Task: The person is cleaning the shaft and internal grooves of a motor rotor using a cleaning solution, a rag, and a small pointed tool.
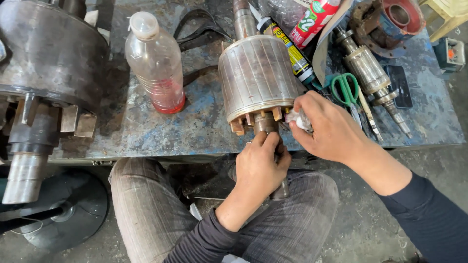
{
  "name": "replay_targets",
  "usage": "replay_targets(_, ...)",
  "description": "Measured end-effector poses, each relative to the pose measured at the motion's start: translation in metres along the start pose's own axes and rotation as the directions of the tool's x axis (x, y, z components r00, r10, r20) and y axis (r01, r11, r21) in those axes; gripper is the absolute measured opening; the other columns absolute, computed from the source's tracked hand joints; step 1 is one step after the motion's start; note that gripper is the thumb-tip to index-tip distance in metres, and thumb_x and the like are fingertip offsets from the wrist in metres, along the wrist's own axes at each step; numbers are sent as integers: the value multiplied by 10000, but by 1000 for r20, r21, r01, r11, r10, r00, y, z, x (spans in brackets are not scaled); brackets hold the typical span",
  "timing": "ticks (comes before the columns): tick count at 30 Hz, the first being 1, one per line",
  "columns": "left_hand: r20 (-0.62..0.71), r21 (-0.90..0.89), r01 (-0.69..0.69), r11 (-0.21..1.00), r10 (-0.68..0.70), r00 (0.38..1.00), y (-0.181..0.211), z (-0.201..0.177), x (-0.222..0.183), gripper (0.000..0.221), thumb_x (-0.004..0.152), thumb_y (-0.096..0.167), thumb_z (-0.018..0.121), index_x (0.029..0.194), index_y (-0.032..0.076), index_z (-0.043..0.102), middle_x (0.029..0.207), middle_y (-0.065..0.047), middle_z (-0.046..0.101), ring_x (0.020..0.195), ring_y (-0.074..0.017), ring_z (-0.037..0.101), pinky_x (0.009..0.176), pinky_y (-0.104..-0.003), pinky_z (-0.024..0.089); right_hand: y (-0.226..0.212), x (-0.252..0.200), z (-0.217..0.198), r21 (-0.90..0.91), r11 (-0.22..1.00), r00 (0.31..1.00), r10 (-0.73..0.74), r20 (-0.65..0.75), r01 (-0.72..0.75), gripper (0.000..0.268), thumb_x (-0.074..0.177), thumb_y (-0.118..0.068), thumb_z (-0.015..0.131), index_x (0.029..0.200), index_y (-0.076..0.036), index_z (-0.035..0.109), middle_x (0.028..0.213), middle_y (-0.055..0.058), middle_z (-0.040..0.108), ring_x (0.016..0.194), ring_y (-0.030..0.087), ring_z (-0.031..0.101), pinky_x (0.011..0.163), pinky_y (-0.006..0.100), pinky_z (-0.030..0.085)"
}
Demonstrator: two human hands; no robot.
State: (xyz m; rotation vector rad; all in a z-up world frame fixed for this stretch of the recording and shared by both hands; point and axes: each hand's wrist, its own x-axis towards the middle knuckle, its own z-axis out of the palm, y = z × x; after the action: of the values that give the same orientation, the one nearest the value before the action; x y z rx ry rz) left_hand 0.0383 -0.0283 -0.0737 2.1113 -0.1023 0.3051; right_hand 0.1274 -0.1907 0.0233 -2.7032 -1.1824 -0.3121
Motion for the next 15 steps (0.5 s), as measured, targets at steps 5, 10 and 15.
replay_targets(5, -3, 8, 5, 1000, -5, 1000, -2, -1, 1, 176, 833, 207, 716, 854, 176, 544, 804, -43, 472, 594, -447, 639, 454, -506, 512, 1, 0, 1, 43, 995, 995, -90, -53, 93, 280, 949, -170, 776, 1207, -147, 672, 1047, 34, 617, 867, 311, 728, 709, 416, 642)
replay_targets(10, -9, 7, 4, 1000, -4, 1000, 0, -3, 0, 172, 833, 194, 714, 849, 175, 544, 802, -40, 473, 601, -450, 649, 465, -509, 530, 6, -6, 0, 69, 995, 996, -70, -51, 74, 352, 891, -80, 807, 1212, -201, 727, 1204, 50, 607, 1007, 325, 730, 779, 473, 646)
replay_targets(15, -2, 14, -2, 1000, 2, 1000, 0, -4, 0, 171, 831, 197, 722, 852, 172, 554, 802, -38, 488, 623, -444, 664, 470, -512, 537, 0, 11, -1, -280, 958, 993, -92, -73, 69, 659, 746, -150, 943, 1335, -142, 646, 1108, 60, 596, 924, 296, 746, 674, 444, 677)
